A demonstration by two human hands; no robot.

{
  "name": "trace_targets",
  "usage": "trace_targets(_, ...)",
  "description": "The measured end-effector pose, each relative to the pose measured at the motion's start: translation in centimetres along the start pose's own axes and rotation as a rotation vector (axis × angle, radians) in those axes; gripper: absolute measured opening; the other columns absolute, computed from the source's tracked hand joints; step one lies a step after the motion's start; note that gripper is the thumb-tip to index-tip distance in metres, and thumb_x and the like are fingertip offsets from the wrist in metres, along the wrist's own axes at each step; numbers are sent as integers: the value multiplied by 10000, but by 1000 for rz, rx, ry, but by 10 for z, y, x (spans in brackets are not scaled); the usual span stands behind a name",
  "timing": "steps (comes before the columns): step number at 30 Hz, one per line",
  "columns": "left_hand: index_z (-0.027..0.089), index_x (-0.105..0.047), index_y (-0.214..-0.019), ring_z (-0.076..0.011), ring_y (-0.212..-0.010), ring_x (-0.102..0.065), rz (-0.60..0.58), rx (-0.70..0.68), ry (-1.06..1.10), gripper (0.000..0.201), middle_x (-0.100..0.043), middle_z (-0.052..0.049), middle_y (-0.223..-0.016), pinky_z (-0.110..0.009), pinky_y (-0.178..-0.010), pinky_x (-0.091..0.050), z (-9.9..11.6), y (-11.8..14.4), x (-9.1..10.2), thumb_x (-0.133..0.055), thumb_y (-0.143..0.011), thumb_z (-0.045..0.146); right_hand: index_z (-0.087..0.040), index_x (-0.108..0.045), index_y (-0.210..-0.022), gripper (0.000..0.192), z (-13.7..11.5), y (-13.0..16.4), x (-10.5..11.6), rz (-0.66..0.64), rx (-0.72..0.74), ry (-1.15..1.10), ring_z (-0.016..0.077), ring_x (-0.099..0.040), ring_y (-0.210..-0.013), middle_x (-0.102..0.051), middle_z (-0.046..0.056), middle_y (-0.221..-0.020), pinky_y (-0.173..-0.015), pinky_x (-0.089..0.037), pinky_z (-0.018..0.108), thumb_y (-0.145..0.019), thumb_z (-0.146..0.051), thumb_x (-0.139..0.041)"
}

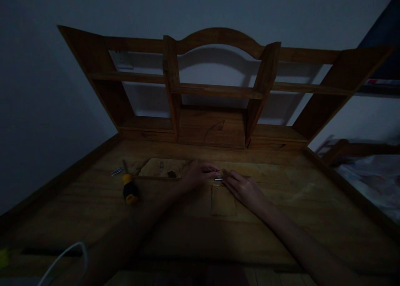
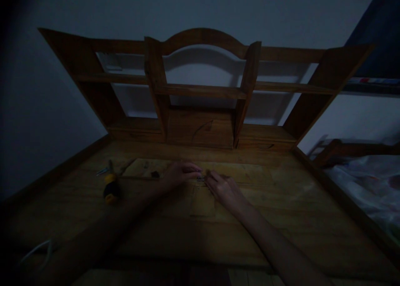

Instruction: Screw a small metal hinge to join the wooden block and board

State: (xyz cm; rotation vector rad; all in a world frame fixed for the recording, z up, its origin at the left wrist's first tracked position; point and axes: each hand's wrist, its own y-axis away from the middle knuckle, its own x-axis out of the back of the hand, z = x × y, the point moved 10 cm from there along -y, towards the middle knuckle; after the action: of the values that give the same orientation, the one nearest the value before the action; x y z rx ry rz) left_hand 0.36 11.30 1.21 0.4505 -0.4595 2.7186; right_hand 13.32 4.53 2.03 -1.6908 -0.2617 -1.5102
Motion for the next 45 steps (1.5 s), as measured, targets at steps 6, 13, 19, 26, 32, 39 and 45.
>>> trace_targets(6,233,-811,-960,-219,-914,-766,-14,-32,-127,186,-813,-36,-992,-314,-864,-590,3,1,4,-752,-848,369,-192,-705,-1061,295,2,1,-2,5,-6,8,145,-697,-730,-709,76,-1090,-657,-527,278,-1075,-287,-426)
trace_targets(13,242,-815,-957,-200,-855,-757,-54,-98,-213,165,-812,-34,-951,-278,-786,-574,8,0,0,-736,-871,359,-189,-706,-1085,286,2,2,-3,6,-4,20,154,-706,-738,-710,79,-1137,-656,-536,285,-1071,-278,-435)
trace_targets(19,270,-815,-954,-191,-900,-738,-113,-200,-360,139,-804,-19,-952,-274,-839,-537,18,0,-2,-728,-889,356,-187,-711,-1055,306,3,1,-3,4,-8,25,151,-697,-713,-711,82,-1100,-646,-528,291,-1075,-284,-421)
trace_targets(26,244,-772,-1072,-177,-888,-751,-104,-205,-303,207,-794,-34,-1020,-267,-820,-566,12,1,-3,-714,-886,315,-196,-704,-1070,293,3,2,-6,-6,-9,9,144,-688,-716,-706,66,-1062,-635,-511,281,-1075,-290,-427)
trace_targets(32,237,-771,-1025,-182,-944,-752,-132,-178,-267,179,-790,-37,-1046,-272,-865,-582,7,1,-5,-698,-882,316,-199,-700,-1101,297,4,0,-1,7,-31,-17,151,-708,-776,-706,72,-1152,-691,-543,281,-1077,-310,-426)
trace_targets(39,215,-772,-997,-185,-921,-755,-135,-163,-190,180,-794,-43,-1014,-274,-867,-588,5,-1,-5,-725,-864,327,-214,-666,-1173,264,4,0,9,35,-82,-63,171,-722,-883,-689,59,-1230,-731,-555,288,-1058,-364,-482)
trace_targets(45,198,-763,-1012,-183,-908,-760,-141,-149,-146,246,-793,-49,-1020,-285,-857,-597,-1,-2,-7,-751,-861,391,-201,-657,-1129,257,5,-1,18,61,-121,-66,165,-716,-840,-686,76,-1209,-667,-538,284,-1056,-369,-478)
